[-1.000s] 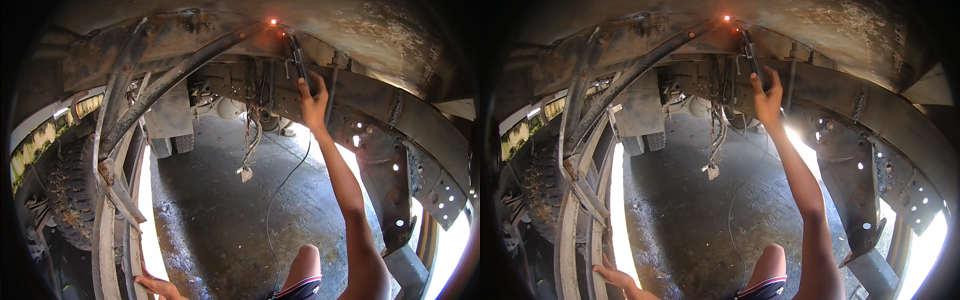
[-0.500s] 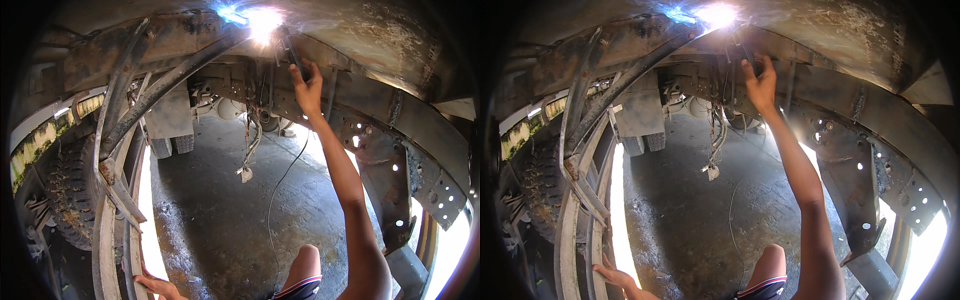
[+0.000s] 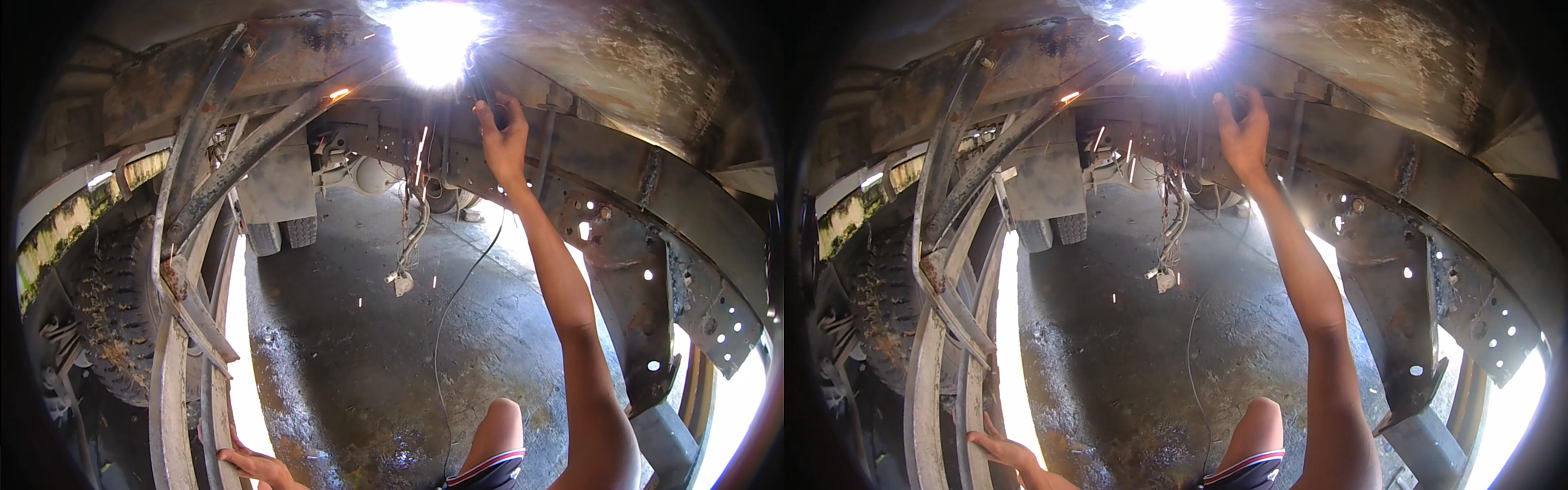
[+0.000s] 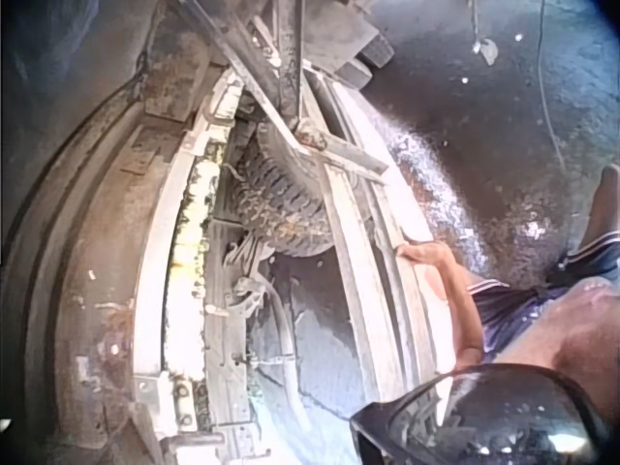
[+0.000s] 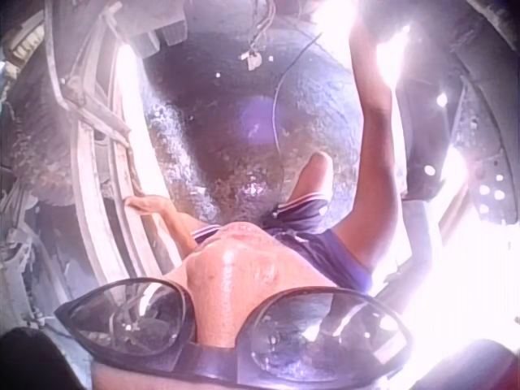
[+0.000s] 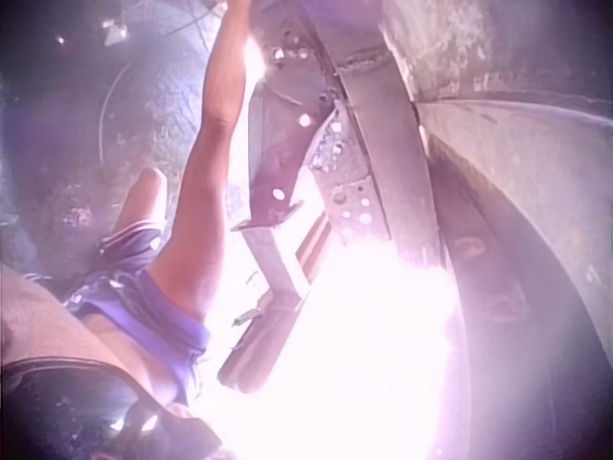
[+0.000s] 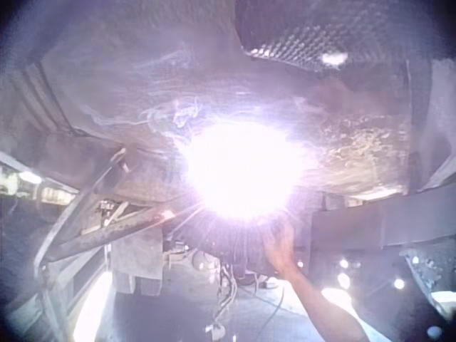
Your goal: The person sits under a vehicle and uses a handheld welding tool to join metal frame components. They repeatedly position the welder, create sparks, and adjust the tool to weld different sections of the undercarriage.
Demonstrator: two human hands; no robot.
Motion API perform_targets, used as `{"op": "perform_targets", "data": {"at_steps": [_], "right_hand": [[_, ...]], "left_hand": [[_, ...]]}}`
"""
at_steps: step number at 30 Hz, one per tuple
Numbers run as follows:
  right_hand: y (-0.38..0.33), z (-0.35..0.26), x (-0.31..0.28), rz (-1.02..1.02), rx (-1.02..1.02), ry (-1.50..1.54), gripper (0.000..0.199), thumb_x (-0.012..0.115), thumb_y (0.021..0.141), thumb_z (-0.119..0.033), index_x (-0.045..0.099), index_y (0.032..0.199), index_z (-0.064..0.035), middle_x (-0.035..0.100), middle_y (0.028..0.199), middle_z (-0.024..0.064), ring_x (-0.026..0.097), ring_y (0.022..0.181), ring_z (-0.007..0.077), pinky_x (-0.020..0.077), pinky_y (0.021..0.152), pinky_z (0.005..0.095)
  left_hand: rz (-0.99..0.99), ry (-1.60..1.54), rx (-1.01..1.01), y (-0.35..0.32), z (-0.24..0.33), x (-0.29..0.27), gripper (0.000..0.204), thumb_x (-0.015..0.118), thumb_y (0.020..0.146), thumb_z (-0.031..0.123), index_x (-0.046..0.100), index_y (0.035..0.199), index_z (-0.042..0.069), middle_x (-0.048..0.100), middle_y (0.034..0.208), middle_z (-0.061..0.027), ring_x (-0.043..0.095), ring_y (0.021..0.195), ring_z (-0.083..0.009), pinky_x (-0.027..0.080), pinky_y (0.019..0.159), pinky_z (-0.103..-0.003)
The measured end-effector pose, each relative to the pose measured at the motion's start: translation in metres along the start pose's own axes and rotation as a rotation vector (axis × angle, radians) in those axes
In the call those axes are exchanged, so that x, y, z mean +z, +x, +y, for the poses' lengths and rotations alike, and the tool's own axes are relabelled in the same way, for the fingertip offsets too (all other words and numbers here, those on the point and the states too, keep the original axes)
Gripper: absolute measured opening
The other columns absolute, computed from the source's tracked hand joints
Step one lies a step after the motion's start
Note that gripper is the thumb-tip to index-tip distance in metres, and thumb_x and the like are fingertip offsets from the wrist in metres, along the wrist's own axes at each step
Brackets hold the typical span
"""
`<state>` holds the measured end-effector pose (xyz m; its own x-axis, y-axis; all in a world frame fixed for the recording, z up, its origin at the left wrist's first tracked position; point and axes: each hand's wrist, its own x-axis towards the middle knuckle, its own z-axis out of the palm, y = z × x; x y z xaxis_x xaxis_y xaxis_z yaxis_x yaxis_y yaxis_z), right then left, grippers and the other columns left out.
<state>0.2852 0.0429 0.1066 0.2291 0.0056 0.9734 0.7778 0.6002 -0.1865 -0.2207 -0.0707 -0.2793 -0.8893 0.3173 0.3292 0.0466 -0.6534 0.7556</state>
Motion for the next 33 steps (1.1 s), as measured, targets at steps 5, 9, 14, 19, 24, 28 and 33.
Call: {"op": "perform_targets", "data": {"at_steps": [5, 9, 14, 19, 24, 28, 33], "right_hand": [[0.003, 0.007, 0.001, 0.002, -0.034, -0.031, 0.046, 0.074, 0.098, -0.027, 0.058, 0.126, 0.0061, 0.073, 0.091, 0.0088, 0.057, 0.069, 0.0082, 0.0462, 0.06, 0.0248], [0.004, 0.007, 0.002, -0.011, -0.028, -0.008, 0.047, 0.074, 0.098, -0.027, 0.058, 0.127, 0.0067, 0.071, 0.093, 0.0091, 0.059, 0.073, 0.009, 0.048, 0.062, 0.0254], [0.001, -0.006, 0.002, 0.003, 0.024, 0.088, 0.047, 0.073, 0.099, -0.027, 0.058, 0.127, 0.0078, 0.072, 0.097, 0.0117, 0.061, 0.075, 0.0102, 0.0503, 0.065, 0.0268], [0.003, -0.003, 0.003, 0.011, 0.07, 0.006, 0.045, 0.075, 0.096, -0.029, 0.062, 0.123, 0.0043, 0.069, 0.105, 0.0134, 0.059, 0.092, 0.0165, 0.0483, 0.084, 0.0321], [-0.004, 0.008, -0.001, -0.016, -0.051, -0.02, 0.039, 0.072, 0.099, -0.024, 0.059, 0.127, 0.0011, 0.071, 0.091, 0.0079, 0.058, 0.069, 0.0073, 0.0449, 0.056, 0.0244], [-0.03, 0.004, -0.009, 0.031, 0.181, 0.265, 0.038, 0.07, 0.101, -0.028, 0.057, 0.128, -0.0049, 0.071, 0.091, 0.0062, 0.053, 0.06, 0.005, 0.0374, 0.046, 0.0217], [-0.034, 0.002, -0.015, 0.059, 0.323, 0.24, 0.042, 0.071, 0.101, -0.03, 0.055, 0.131, -0.0045, 0.072, 0.092, 0.0074, 0.051, 0.058, 0.0049, 0.0363, 0.046, 0.0213]], "left_hand": [[0.027, -0.024, 0.028, 0.001, -0.006, 0.0, 0.078, 0.049, 0.107, 0.054, 0.038, 0.148, -0.012, 0.044, 0.151, -0.0296, 0.054, 0.134, -0.0383, 0.058, 0.105, -0.051], [0.01, -0.015, 0.024, 0.005, -0.015, -0.006, 0.08, 0.048, 0.107, 0.055, 0.037, 0.148, -0.013, 0.043, 0.151, -0.0309, 0.055, 0.134, -0.0393, 0.058, 0.105, -0.051], [-0.061, -0.029, 0.012, 0.011, -0.02, -0.012, 0.082, 0.046, 0.107, 0.055, 0.035, 0.148, -0.014, 0.042, 0.151, -0.0316, 0.055, 0.133, -0.0401, 0.057, 0.105, -0.051], [-0.02, -0.017, 0.009, 0.003, -0.014, -0.007, 0.082, 0.045, 0.107, 0.056, 0.035, 0.148, -0.015, 0.042, 0.152, -0.0313, 0.053, 0.135, -0.0394, 0.057, 0.106, -0.05], [-0.063, -0.022, 0.018, 0.005, -0.016, -0.009, 0.082, 0.045, 0.107, 0.056, 0.035, 0.149, -0.014, 0.041, 0.152, -0.0305, 0.051, 0.138, -0.0373, 0.056, 0.108, -0.05], [-0.096, -0.013, 0.028, 0.015, -0.024, -0.014, 0.08, 0.043, 0.107, 0.057, 0.041, 0.147, -0.012, 0.044, 0.152, -0.0284, 0.054, 0.135, -0.0375, 0.057, 0.106, -0.051], [-0.08, 0.02, -0.023, 0.007, -0.022, -0.015, 0.082, 0.043, 0.107, 0.058, 0.039, 0.149, -0.013, 0.042, 0.152, -0.0298, 0.054, 0.133, -0.0404, 0.054, 0.111, -0.049]]}}
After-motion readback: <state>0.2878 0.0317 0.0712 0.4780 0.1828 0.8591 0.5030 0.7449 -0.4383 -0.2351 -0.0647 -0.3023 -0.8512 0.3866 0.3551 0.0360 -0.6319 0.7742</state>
